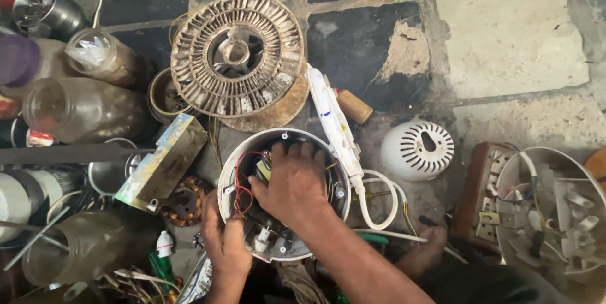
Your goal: The person disassembles a white electric appliance by unscrewing the base cover with a screwdriver. They remove the cover to expose the internal motor and wiring, then use the screwdriver to adjust components inside the housing.
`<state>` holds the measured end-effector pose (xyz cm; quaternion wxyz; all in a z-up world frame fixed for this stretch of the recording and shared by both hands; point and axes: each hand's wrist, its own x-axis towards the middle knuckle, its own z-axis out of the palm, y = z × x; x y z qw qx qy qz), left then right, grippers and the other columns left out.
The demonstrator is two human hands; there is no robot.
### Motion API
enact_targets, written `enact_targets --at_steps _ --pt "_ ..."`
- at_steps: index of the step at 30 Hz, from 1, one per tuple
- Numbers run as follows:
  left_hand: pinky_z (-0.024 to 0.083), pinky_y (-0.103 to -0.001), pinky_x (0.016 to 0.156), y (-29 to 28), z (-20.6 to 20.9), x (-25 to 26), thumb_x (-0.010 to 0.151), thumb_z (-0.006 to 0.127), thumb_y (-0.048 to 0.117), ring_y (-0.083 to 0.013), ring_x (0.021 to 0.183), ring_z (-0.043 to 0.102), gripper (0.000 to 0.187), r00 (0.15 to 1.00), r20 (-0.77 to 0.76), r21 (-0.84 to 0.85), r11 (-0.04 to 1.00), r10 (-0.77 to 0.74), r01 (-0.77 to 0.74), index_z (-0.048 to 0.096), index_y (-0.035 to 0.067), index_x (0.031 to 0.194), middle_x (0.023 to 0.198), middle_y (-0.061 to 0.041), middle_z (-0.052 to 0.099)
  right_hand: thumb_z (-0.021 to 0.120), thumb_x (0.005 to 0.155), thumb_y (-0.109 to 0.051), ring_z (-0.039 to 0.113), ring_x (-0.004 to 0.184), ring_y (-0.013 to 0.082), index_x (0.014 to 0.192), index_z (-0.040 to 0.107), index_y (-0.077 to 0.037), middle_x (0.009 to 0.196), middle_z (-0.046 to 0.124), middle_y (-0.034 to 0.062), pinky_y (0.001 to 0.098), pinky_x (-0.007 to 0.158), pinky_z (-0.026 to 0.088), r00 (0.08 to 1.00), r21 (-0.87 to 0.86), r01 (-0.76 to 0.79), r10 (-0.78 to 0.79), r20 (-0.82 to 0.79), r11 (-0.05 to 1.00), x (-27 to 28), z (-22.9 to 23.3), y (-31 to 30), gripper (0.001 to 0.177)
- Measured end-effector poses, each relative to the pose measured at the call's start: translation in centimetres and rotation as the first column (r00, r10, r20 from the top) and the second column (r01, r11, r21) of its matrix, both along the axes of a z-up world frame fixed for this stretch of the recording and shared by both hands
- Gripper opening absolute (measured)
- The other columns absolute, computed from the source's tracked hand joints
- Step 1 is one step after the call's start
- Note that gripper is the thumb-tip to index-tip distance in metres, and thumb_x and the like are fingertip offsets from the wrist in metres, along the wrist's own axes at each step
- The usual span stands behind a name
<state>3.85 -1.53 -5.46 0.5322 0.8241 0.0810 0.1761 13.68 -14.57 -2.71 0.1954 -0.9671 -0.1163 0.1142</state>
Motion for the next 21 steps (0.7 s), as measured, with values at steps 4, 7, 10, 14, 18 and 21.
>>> enact_targets --at_steps 4,7,10,14,18,21 --pt "0.042 -0.037 0.107 0.3 -0.5 -0.1 0.089 0.050 0.009 -0.0288 0.116 0.057 0.040 1.000 -0.004 0.050 0.999 -0.004 0.004 0.060 -0.003 0.126 0.124 -0.016 0.062 0.068 0.081 -0.061 0.056 0.117 0.0455 0.125 0.054 -0.001 0.125 0.058 0.0291 0.0606 0.097 0.041 0.997 0.008 0.011 -0.011 -0.080 1.000 0.2 -0.1 -0.1 0.076" --pt "0.043 -0.037 0.106 0.4 -0.8 -0.2 0.089 0.050 0.010 -0.0290 0.116 0.059 0.040 1.000 -0.011 0.060 0.998 -0.003 0.004 0.060 -0.003 0.126 0.123 -0.016 0.062 0.065 0.085 -0.060 0.061 0.113 0.0451 0.136 0.047 0.001 0.134 0.053 0.0318 0.0573 0.093 0.047 0.962 0.084 0.043 -0.018 -0.274 0.996 0.6 -0.1 -0.3 0.081" --pt "0.044 -0.037 0.106 0.4 -0.6 -0.4 0.090 0.050 0.011 -0.0286 0.116 0.059 0.040 1.000 -0.014 0.074 0.997 -0.007 0.008 0.059 -0.003 0.126 0.123 -0.016 0.061 0.065 0.086 -0.059 0.064 0.112 0.0443 0.136 0.046 0.002 0.131 0.055 0.0323 0.0549 0.095 0.049 0.948 0.114 0.050 -0.011 -0.319 0.992 0.6 0.1 -0.4 0.081" --pt "0.043 -0.038 0.107 0.2 -0.4 -0.7 0.091 0.050 0.012 -0.0292 0.118 0.058 0.041 1.000 -0.006 0.052 0.999 0.000 0.000 0.058 -0.003 0.129 0.125 -0.017 0.059 0.065 0.086 -0.060 0.061 0.116 0.0430 0.132 0.049 0.002 0.124 0.061 0.0281 0.0588 0.102 0.043 0.965 0.045 -0.003 0.014 -0.261 0.999 0.4 0.4 -0.1 0.079" --pt "0.043 -0.039 0.107 -0.1 -0.3 -0.7 0.091 0.051 0.013 -0.0293 0.117 0.058 0.041 0.998 -0.043 0.042 0.999 0.035 -0.034 0.059 -0.003 0.128 0.123 -0.017 0.059 0.068 0.082 -0.061 0.057 0.123 0.0442 0.127 0.053 0.000 0.125 0.060 0.0271 0.0612 0.104 0.039 0.989 0.026 -0.045 0.049 -0.140 0.999 0.7 0.6 -0.2 0.078" --pt "0.042 -0.038 0.108 -0.1 -0.1 -0.7 0.091 0.050 0.014 -0.0291 0.119 0.058 0.044 1.000 -0.016 0.032 0.999 0.007 -0.007 0.058 -0.003 0.130 0.126 -0.017 0.059 0.069 0.080 -0.062 0.059 0.119 0.0465 0.132 0.048 0.000 0.131 0.055 0.0306 0.0603 0.098 0.044 0.980 0.053 -0.034 0.043 -0.193 0.998 1.1 0.7 -0.4 0.084"
